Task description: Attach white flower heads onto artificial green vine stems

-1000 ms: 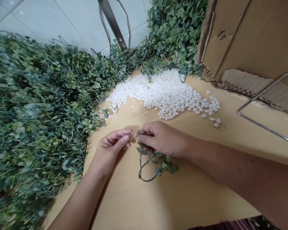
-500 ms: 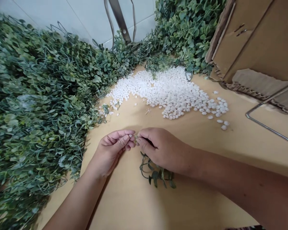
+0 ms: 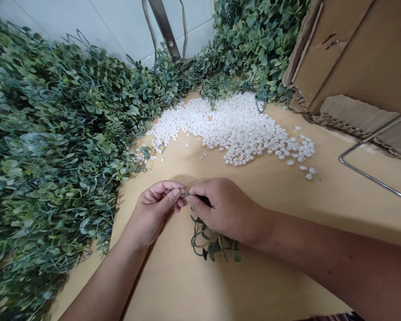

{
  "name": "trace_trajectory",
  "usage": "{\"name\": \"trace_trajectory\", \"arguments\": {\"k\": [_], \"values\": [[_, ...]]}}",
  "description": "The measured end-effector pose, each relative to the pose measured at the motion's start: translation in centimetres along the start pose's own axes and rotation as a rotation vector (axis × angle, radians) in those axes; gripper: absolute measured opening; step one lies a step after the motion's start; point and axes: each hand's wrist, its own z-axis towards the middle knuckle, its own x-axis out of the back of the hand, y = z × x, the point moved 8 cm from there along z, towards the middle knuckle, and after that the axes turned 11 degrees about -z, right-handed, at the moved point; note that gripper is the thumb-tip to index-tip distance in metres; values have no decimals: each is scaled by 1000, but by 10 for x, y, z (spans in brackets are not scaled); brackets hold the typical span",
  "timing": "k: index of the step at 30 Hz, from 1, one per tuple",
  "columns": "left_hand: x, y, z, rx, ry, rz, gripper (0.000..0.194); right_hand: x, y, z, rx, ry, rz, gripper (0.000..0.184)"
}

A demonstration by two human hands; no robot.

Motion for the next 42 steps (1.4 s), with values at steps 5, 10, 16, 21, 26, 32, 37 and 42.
{"name": "trace_trajectory", "arguments": {"k": [5,10,16,21,26,32,37,42], "values": [[-1,2,0,-26,18,-24,15,4,2,1,-31,51,-83,27],[-2,3,-1,-58,53,-23,16,6,2,1,-78,72,-85,23],[-2,2,-2,-56,75,-22,18,7,7,0,-129,96,-98,22],[-1,4,-2,-56,100,-47,17,8,8,1,-131,111,-86,22],[-1,4,-2,-73,104,-73,17,10,7,0,-132,128,-83,22],[-1,3,-2,-83,104,-55,15,9,9,0,-163,116,-63,23],[-3,3,-3,-96,83,-50,11,10,10,2,-162,131,-80,25],[-3,3,-4,-98,88,-55,11,11,10,2,-168,144,-74,26]]}}
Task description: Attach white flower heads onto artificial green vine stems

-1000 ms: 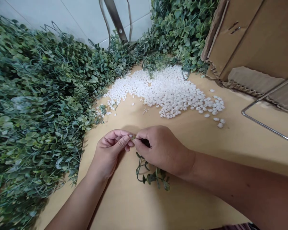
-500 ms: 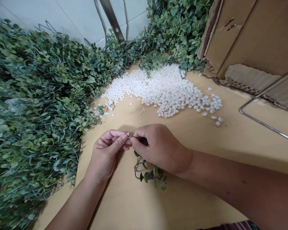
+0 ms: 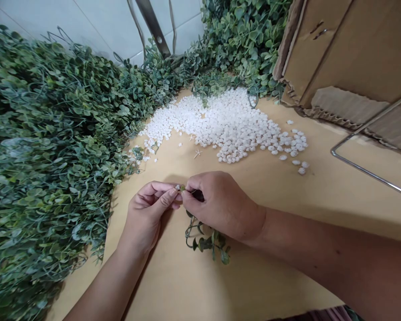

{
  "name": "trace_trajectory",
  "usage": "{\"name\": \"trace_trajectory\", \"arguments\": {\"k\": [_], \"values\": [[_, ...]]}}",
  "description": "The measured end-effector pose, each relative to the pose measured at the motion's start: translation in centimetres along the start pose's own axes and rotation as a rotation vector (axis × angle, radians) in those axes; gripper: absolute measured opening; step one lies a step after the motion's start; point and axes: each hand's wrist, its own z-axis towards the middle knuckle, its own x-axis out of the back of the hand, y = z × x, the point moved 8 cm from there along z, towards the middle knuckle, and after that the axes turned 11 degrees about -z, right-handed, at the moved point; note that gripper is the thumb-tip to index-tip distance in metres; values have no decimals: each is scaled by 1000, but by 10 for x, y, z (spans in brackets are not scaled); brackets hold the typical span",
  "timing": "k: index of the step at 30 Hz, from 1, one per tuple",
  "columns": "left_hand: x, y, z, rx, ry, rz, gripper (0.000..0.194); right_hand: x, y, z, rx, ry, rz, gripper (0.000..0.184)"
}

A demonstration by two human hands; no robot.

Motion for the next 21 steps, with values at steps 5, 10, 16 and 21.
{"name": "trace_trajectory", "arguments": {"k": [5,10,16,21], "values": [[1,1,0,-7,22,16,14,1,-1,0,3,6,20,26],[2,2,0,-7,45,43,14,1,-1,0,-2,-4,20,25],[1,2,-1,-6,38,42,15,0,0,1,-2,-2,13,26],[0,1,0,-8,21,32,15,0,0,1,-8,-3,6,26]]}}
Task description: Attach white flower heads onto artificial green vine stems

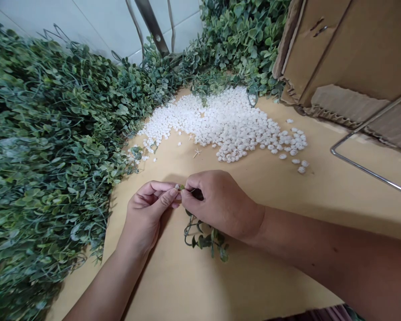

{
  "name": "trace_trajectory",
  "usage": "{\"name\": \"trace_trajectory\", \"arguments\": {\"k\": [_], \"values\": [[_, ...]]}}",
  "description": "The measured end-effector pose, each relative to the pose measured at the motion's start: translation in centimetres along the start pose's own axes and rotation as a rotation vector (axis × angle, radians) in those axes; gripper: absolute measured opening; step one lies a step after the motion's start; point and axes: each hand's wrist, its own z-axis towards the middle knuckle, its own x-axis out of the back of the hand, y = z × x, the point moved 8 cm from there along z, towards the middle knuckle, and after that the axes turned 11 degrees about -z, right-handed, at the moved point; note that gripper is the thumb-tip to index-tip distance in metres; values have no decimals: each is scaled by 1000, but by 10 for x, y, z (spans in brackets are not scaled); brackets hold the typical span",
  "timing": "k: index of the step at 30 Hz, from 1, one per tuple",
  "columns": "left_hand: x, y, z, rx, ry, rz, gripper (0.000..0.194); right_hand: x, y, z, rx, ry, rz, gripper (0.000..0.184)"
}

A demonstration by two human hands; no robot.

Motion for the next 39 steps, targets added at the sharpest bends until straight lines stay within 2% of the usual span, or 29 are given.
{"name": "trace_trajectory", "arguments": {"k": [5,9,15,24,28,35,39], "values": [[2,-1,2,7,19,-34,23,1,-4,1,47,5,-6,26],[0,-3,3,41,-2,4,14,0,-6,1,83,-16,22,22],[2,-1,3,13,11,62,11,-1,-7,0,114,-15,11,21],[0,-1,4,20,-29,63,9,-3,-7,0,106,-12,-25,22],[-1,-2,3,56,-21,87,8,-3,-7,0,93,-13,13,21],[-2,-1,4,40,-30,157,10,-1,-6,2,84,15,34,21],[-3,-2,4,50,-37,158,9,-3,-3,2,54,-12,25,20]]}}
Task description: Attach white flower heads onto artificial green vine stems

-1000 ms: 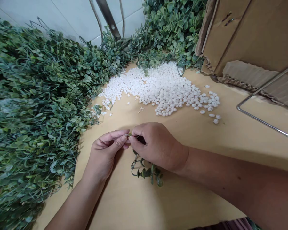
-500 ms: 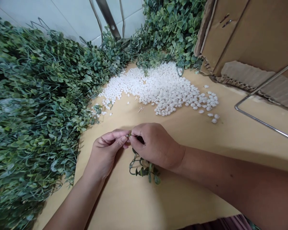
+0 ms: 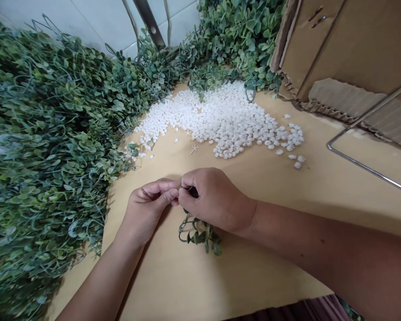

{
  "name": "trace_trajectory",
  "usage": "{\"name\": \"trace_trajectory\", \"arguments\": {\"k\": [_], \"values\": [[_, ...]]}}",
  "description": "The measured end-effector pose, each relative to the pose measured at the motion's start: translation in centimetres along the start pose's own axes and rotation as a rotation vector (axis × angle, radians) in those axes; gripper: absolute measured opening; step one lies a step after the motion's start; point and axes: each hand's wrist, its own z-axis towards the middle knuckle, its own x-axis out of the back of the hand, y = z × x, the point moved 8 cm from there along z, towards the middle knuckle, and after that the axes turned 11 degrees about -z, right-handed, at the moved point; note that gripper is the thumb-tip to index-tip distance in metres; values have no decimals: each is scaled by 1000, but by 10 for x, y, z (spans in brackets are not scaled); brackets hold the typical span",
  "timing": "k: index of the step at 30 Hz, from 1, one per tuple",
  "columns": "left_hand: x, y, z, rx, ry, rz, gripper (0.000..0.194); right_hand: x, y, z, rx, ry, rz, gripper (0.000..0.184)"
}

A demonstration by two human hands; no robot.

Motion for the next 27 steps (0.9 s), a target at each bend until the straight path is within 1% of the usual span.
{"name": "trace_trajectory", "arguments": {"k": [5,9,13,16,20,24,25,27], "values": [[1,-1,0,12,4,-58,8,1,-3,-1,32,2,25,24],[1,-1,1,26,-9,-68,7,0,-4,-1,36,-11,25,23],[-1,-2,2,47,-40,-50,5,-2,-3,-1,34,-33,19,19],[-3,-3,2,64,-74,-31,7,-1,-5,-1,59,-12,5,20],[-2,-3,3,62,-87,-50,18,-3,-2,2,44,-27,21,22],[4,3,2,1,-31,-46,38,-1,11,9,-40,-26,156,27],[3,5,0,-11,-34,-32,42,0,16,10,-69,-18,206,27],[-4,6,-3,-18,-96,4,45,1,23,13,-127,0,304,26]]}}
